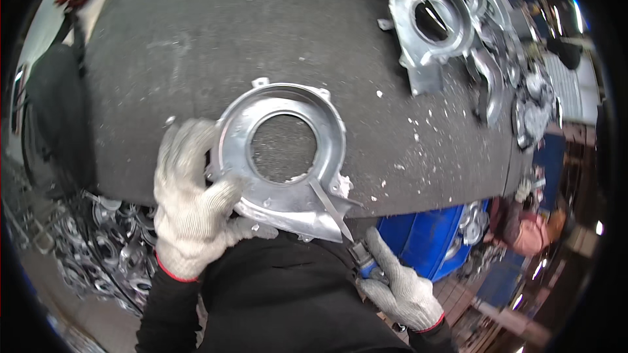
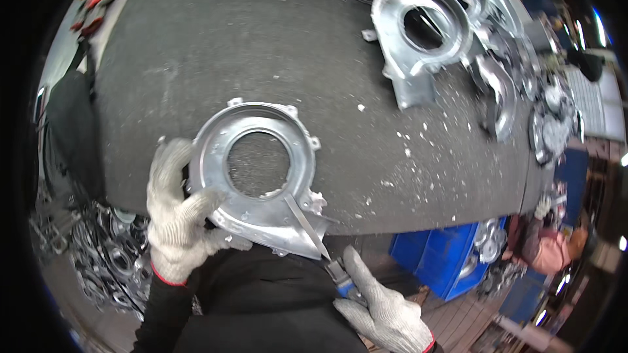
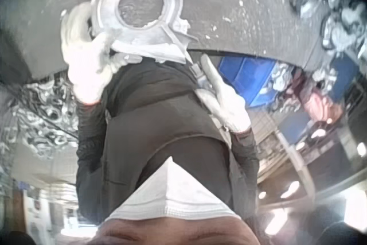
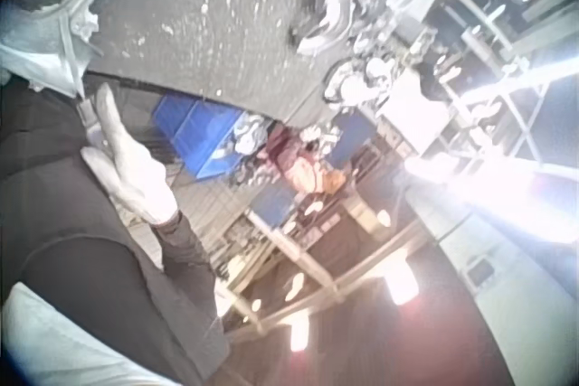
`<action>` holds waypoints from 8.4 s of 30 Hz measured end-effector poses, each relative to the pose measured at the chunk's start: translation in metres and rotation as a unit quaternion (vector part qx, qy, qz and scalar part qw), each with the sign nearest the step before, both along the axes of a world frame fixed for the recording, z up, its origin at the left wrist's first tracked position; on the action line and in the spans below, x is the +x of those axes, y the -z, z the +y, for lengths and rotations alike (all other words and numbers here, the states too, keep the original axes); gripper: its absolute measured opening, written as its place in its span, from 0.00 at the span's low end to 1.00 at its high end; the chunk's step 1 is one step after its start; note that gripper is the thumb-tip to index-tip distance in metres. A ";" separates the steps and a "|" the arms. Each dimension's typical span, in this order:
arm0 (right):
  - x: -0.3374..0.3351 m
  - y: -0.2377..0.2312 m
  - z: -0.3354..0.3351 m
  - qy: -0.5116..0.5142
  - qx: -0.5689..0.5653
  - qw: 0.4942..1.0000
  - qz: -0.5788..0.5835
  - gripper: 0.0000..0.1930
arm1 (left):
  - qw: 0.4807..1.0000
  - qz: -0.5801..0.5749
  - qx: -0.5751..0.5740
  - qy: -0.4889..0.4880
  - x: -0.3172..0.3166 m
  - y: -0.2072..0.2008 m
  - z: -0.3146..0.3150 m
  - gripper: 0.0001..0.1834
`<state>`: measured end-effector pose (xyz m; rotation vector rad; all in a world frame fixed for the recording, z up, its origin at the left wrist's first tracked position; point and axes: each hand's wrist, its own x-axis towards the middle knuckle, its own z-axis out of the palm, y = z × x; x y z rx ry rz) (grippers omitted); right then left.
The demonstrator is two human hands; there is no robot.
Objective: The person files down the rough edges of cast metal components using a metal hand file.
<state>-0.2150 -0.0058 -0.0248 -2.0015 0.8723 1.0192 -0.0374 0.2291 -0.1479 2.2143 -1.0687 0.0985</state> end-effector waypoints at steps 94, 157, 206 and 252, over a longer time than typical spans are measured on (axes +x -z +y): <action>0.075 0.004 -0.019 -0.267 -0.004 0.963 -0.029 0.40 | 0.990 -0.077 -0.022 0.120 -0.058 0.014 -0.033 0.20; 0.065 -0.004 -0.046 -0.124 -0.049 0.990 -0.043 0.35 | 0.982 -0.164 0.026 0.088 -0.087 0.010 -0.073 0.24; 0.003 0.079 -0.062 -0.058 0.243 0.911 -0.329 0.38 | 0.945 -0.055 0.315 -0.071 0.023 -0.150 -0.189 0.36; 0.003 0.137 -0.013 0.214 0.853 0.475 0.015 0.44 | 0.935 0.185 -0.215 -0.213 -0.042 0.063 0.057 0.23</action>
